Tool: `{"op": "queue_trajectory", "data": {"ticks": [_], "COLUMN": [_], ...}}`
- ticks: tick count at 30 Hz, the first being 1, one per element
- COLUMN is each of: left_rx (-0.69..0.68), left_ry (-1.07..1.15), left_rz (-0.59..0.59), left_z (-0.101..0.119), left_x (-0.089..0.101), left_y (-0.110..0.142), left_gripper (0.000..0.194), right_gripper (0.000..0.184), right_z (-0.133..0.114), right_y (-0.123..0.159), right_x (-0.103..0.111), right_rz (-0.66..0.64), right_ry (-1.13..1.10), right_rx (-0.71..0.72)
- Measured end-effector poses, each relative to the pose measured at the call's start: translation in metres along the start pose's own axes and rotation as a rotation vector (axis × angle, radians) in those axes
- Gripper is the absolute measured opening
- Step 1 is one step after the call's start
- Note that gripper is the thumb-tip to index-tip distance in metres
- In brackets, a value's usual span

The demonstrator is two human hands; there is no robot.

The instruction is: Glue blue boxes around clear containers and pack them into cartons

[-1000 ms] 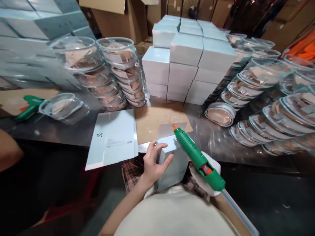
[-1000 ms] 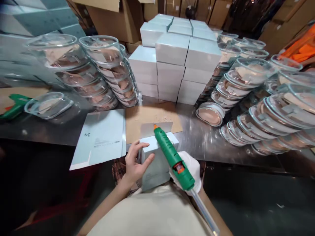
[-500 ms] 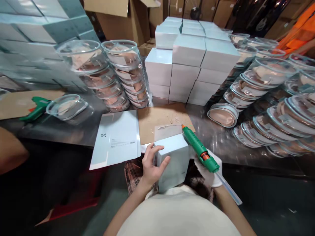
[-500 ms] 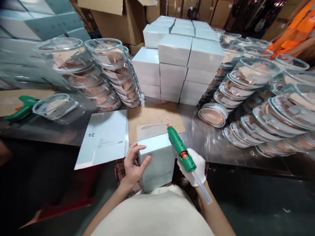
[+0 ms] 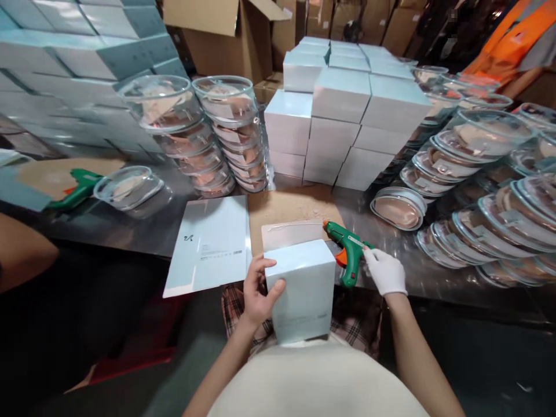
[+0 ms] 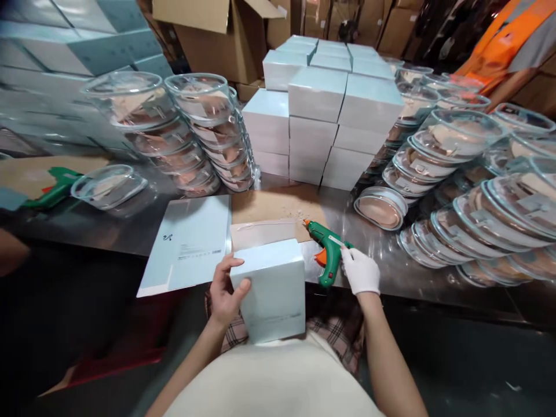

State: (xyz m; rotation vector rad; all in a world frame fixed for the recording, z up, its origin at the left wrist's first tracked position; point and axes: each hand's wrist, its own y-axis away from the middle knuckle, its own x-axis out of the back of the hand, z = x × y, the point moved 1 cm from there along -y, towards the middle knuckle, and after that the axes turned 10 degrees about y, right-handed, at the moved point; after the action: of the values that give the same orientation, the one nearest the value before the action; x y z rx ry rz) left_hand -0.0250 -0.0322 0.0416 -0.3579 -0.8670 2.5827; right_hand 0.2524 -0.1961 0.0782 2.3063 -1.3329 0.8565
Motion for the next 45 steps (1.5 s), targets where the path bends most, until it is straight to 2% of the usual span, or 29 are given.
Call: {"op": "queue_trajectory", "data": {"ticks": [1,2,5,7,9,11,13,15,17,19,21,23,24,25,27,28,29,30,31,32,34,36,37,39,40,42,43,44,45], "left_rx": [0.004,0.005,0.024,0.059,0.099,0.108,0.099,0.099,0.107,0.118,0.114,0.082,0.057,0.027,-0.045,-0.08,-0.102,-0.101,-0.073,-0.027,0.053,-0.02,-0.108,-0.287,-0.348,-0.381,-0.374,-0.361,-0.348], "left_ry": [0.006,0.014,0.053,0.093,0.171,0.313,0.437,0.44,0.353,0.29,0.283,0.293,0.285,0.266,0.223,0.211,0.213,0.236,0.268,0.286,0.211,-0.027,-0.174,-0.421,-0.508,-0.61,-0.627,-0.627,-0.611], "left_rz": [-0.017,-0.037,-0.106,-0.115,-0.067,-0.003,0.015,-0.038,-0.11,-0.164,-0.2,-0.211,-0.173,-0.087,0.209,0.372,0.508,0.587,0.604,0.569,0.424,0.256,0.16,-0.086,-0.231,-0.472,-0.533,-0.544,-0.511], "left_z": [-0.001,-0.002,-0.004,-0.004,-0.006,-0.01,-0.014,-0.017,-0.017,-0.015,-0.01,-0.003,0.0,0.003,0.006,0.006,0.005,0.002,-0.001,-0.004,-0.005,0.004,0.013,0.032,0.042,0.054,0.057,0.058,0.057], "left_x": [0.0,-0.002,-0.009,-0.015,-0.019,-0.02,-0.017,-0.013,-0.01,-0.009,-0.01,-0.009,-0.007,-0.004,0.004,0.008,0.01,0.011,0.011,0.01,0.007,0.006,0.005,0.002,-0.001,-0.005,-0.006,-0.006,-0.004], "left_y": [0.001,0.001,0.005,0.007,0.008,0.008,0.007,0.005,0.003,0.002,0.0,-0.005,-0.008,-0.012,-0.019,-0.022,-0.023,-0.022,-0.021,-0.019,-0.016,-0.018,-0.022,-0.034,-0.04,-0.051,-0.054,-0.056,-0.057], "left_gripper": [0.041,0.042,0.045,0.046,0.042,0.043,0.056,0.049,0.032,0.032,0.031,0.027,0.024,0.02,0.019,0.023,0.028,0.033,0.037,0.039,0.038,0.047,0.061,0.095,0.101,0.087,0.077,0.071,0.069], "right_gripper": [0.054,0.055,0.069,0.071,0.074,0.085,0.093,0.082,0.059,0.04,0.032,0.03,0.036,0.047,0.066,0.073,0.077,0.08,0.08,0.078,0.06,0.038,0.03,0.027,0.027,0.029,0.034,0.04,0.043], "right_z": [-0.009,-0.02,-0.055,-0.068,-0.068,-0.062,-0.059,-0.061,-0.068,-0.076,-0.078,-0.071,-0.064,-0.055,-0.035,-0.026,-0.019,-0.015,-0.013,-0.015,-0.025,-0.044,-0.055,-0.074,-0.08,-0.086,-0.085,-0.083,-0.08], "right_y": [0.004,0.009,0.021,0.023,0.023,0.023,0.024,0.023,0.022,0.021,0.019,0.02,0.022,0.025,0.038,0.047,0.057,0.067,0.075,0.081,0.083,0.076,0.07,0.056,0.046,0.017,-0.003,-0.026,-0.052], "right_x": [0.004,0.005,-0.013,-0.028,-0.035,-0.032,-0.023,-0.014,-0.009,-0.009,-0.011,-0.012,-0.012,-0.011,-0.011,-0.012,-0.014,-0.017,-0.019,-0.02,-0.014,-0.001,0.007,0.022,0.03,0.043,0.05,0.058,0.066], "right_rz": [0.03,0.001,-0.324,-0.461,-0.5,-0.564,-0.652,-0.672,-0.655,-0.663,-0.683,-0.633,-0.565,-0.471,-0.308,-0.302,-0.351,-0.415,-0.457,-0.448,-0.305,-0.242,-0.28,-0.422,-0.495,-0.537,-0.457,-0.313,-0.115], "right_ry": [-0.043,-0.15,-0.469,-0.556,-0.605,-0.573,-0.429,-0.231,-0.086,-0.024,-0.035,-0.087,-0.132,-0.189,-0.294,-0.325,-0.339,-0.341,-0.339,-0.34,-0.329,-0.209,-0.113,0.082,0.154,0.22,0.243,0.281,0.349], "right_rx": [0.05,0.085,0.199,0.233,0.303,0.501,0.732,0.879,0.973,1.064,1.121,1.084,1.013,0.909,0.664,0.565,0.494,0.442,0.397,0.36,0.367,0.557,0.703,0.981,1.083,1.164,1.133,1.057,0.938]}}
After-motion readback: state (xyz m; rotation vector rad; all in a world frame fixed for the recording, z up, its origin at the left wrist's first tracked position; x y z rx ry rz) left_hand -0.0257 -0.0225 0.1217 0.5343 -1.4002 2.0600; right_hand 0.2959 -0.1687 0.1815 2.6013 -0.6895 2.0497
